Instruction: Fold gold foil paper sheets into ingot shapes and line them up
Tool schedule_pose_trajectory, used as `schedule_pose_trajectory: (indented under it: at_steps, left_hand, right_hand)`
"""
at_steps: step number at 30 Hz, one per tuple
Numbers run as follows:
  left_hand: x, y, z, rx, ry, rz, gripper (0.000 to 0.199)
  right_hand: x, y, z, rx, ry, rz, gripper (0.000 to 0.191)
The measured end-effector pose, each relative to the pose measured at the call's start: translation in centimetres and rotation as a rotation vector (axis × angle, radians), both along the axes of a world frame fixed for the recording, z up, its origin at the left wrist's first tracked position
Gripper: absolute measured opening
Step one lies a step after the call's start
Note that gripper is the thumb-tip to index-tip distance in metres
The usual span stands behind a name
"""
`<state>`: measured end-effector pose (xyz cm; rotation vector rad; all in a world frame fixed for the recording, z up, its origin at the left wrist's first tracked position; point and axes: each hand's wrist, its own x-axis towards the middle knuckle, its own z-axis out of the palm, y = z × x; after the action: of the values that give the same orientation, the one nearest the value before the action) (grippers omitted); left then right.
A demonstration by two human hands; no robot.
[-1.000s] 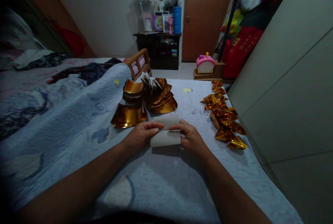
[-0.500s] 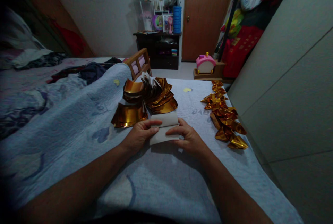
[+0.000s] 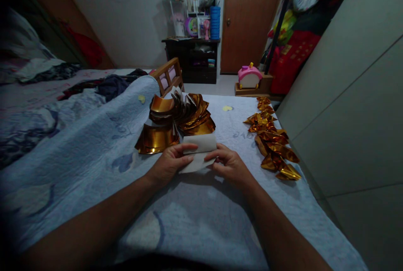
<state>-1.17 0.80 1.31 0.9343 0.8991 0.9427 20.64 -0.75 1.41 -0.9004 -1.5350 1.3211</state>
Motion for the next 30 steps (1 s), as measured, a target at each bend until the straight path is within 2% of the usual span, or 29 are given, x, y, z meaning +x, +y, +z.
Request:
schedule_pose_trajectory:
  at_steps: [2,8,15,20,25,28,30]
  left_hand:
    - [0.08,-0.06,-0.03,0.021,0.019,-0.006,0.043]
    - [0.23,-0.21,-0.05,0.148,0.092,0.021,0.034]
    - [0.31,-0.41,0.36,0.272,0.177,0.033,0.024]
    - [-0.01,-0.68,0.48,0.282,0.172,-0.026,0.029]
    - [-0.41,-0.76,0.07,0.317,0.065,-0.150,0.049]
    - [-0.07,-0.78,-0.14,0.342,0.120,-0.135,0.058]
    - [0.32,-0.84,-0.18,0.346,0.170,-0.080,0.050]
  right_hand:
    - [-0.05,0.06,-0.05,0.020,-0.026,-0.047,0.006]
    - [-0.48,0.00,0.03,0.021,0.027,-0.129,0.014]
    - [-0.77,-0.11,-0.30,-0.122,0.118,-0.192,0.021]
    - [-0.77,0.01,-0.49,-0.169,0.146,-0.249,0.029]
    - [-0.72,0.11,-0.47,-0.147,0.146,-0.292,0.030]
    - [-0.77,0.12,-0.53,-0.152,0.171,-0.316,0.031]
    - [-0.84,0.10,-0.57,-0.161,0.186,-0.321,0.033]
